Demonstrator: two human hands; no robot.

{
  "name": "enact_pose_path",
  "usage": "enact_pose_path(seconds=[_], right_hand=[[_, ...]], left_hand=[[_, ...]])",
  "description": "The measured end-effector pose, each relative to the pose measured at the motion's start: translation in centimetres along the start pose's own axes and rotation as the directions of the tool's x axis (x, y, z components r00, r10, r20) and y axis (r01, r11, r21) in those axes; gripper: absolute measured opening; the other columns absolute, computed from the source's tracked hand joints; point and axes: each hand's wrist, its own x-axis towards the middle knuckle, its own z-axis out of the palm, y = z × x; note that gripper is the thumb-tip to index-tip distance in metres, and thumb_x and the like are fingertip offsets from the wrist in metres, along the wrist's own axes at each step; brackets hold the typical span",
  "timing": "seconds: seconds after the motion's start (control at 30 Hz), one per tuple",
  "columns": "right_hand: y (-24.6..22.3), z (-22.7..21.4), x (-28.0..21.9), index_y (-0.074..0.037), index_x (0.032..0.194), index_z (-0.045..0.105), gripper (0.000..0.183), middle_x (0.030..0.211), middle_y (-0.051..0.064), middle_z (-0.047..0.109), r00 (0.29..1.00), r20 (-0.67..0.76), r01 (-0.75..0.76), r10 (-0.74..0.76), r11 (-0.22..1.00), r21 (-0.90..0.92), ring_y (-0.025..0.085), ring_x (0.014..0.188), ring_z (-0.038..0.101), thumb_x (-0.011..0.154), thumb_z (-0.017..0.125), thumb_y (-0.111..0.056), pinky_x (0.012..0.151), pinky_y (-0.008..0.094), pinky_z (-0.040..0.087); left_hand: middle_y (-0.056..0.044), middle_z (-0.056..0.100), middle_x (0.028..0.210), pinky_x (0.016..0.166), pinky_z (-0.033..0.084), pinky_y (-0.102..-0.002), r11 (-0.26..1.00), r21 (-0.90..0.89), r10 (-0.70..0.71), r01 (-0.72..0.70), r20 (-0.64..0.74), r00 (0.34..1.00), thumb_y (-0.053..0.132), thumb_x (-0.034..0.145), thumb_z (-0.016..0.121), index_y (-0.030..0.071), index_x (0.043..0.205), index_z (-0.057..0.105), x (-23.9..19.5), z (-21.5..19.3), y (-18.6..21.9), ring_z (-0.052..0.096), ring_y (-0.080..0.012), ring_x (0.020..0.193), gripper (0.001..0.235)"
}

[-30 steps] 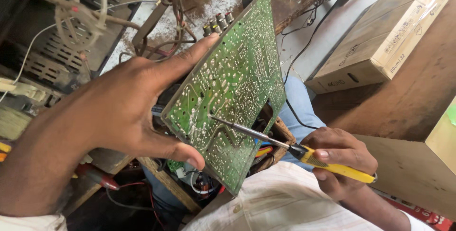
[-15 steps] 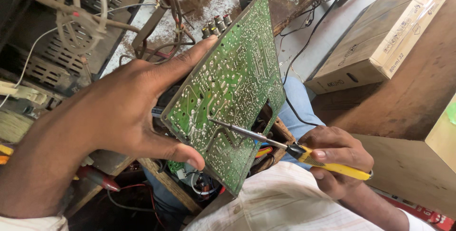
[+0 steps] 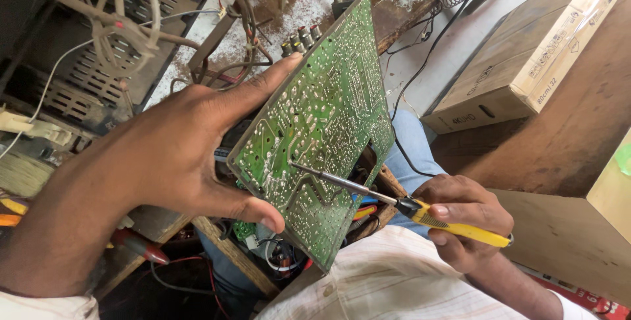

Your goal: The person uses a soldering iron to apply heat to various points on a green circuit board. They hold the board with one hand and the soldering iron with the other, moving the iron across different solder joints.

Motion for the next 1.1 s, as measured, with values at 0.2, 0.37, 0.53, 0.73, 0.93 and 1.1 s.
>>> enact_pose_path(seconds=[0.2,0.37,0.53,0.73,0.93,1.1], right_hand=[[0.3,0.3,0.8,-0.012,0.122,0.066,0.026,0.107,0.012,0.065,0.999,0.04,-0.013,0.012,0.999,0.033,0.025,0.095,0.069,0.098,0.074,-0.019,0.082,0.038,0.058],[-0.1,0.6,0.4,-0.014,0.127,0.068,0.027,0.111,0.01,0.062,0.991,0.029,-0.135,0.132,0.974,0.184,0.025,0.1,0.065,0.101,0.075,-0.015,0.087,0.039,0.054],[0.5,0.6,1.3,-0.018,0.126,0.07,0.029,0.114,0.008,0.061,0.997,0.048,-0.059,0.055,0.993,0.102,0.025,0.099,0.065,0.098,0.076,-0.019,0.086,0.037,0.056],[0.7,0.7,0.6,-0.017,0.128,0.066,0.033,0.107,0.007,0.064,0.998,0.029,-0.052,0.05,0.997,0.054,0.022,0.095,0.067,0.097,0.076,-0.019,0.077,0.033,0.056],[0.8,0.6,1.0,-0.016,0.126,0.068,0.031,0.109,0.008,0.064,0.999,0.04,-0.035,0.033,0.997,0.066,0.023,0.094,0.065,0.097,0.076,-0.019,0.079,0.035,0.055],[0.8,0.6,1.2,-0.015,0.125,0.068,0.03,0.108,0.008,0.064,0.999,0.04,-0.029,0.026,0.998,0.062,0.026,0.098,0.066,0.098,0.076,-0.021,0.08,0.037,0.056]], left_hand=[[-0.004,0.042,0.038,0.034,0.039,-0.036,0.994,0.084,-0.069,0.067,0.013,0.998,0.064,0.046,0.092,0.016,0.165,0.013,-0.3,-0.1,-0.1,0.05,-0.0196,0.024,0.151],[-0.007,0.057,0.072,0.073,0.053,-0.038,0.885,0.243,0.439,-0.398,-0.147,0.886,0.065,0.065,0.088,-0.002,0.164,0.017,-0.4,0.8,-1.9,0.062,-0.0248,0.071,0.138],[-0.005,0.068,0.11,0.093,0.057,-0.036,0.925,0.043,0.38,-0.378,-0.139,0.914,0.073,0.07,0.08,-0.003,0.164,0.018,-0.8,0.1,-2.3,0.075,-0.0247,0.097,0.136],[-0.02,0.07,0.09,0.086,0.056,-0.04,0.916,0.402,-0.037,0.019,0.036,0.999,0.071,0.06,0.085,0.012,0.165,0.007,-0.7,0.5,-1.7,0.074,-0.0287,0.083,0.144],[-0.018,0.077,0.107,0.085,0.057,-0.038,0.892,0.09,0.452,-0.443,-0.162,0.877,0.068,0.073,0.084,-0.002,0.165,0.018,-0.7,0.2,-2.3,0.077,-0.0226,0.087,0.133],[-0.011,0.075,0.079,0.073,0.057,-0.038,0.964,0.076,0.263,-0.256,-0.1,0.96,0.07,0.062,0.082,0.003,0.164,0.017,-0.9,0.1,-2.0,0.07,-0.0209,0.058,0.138]])
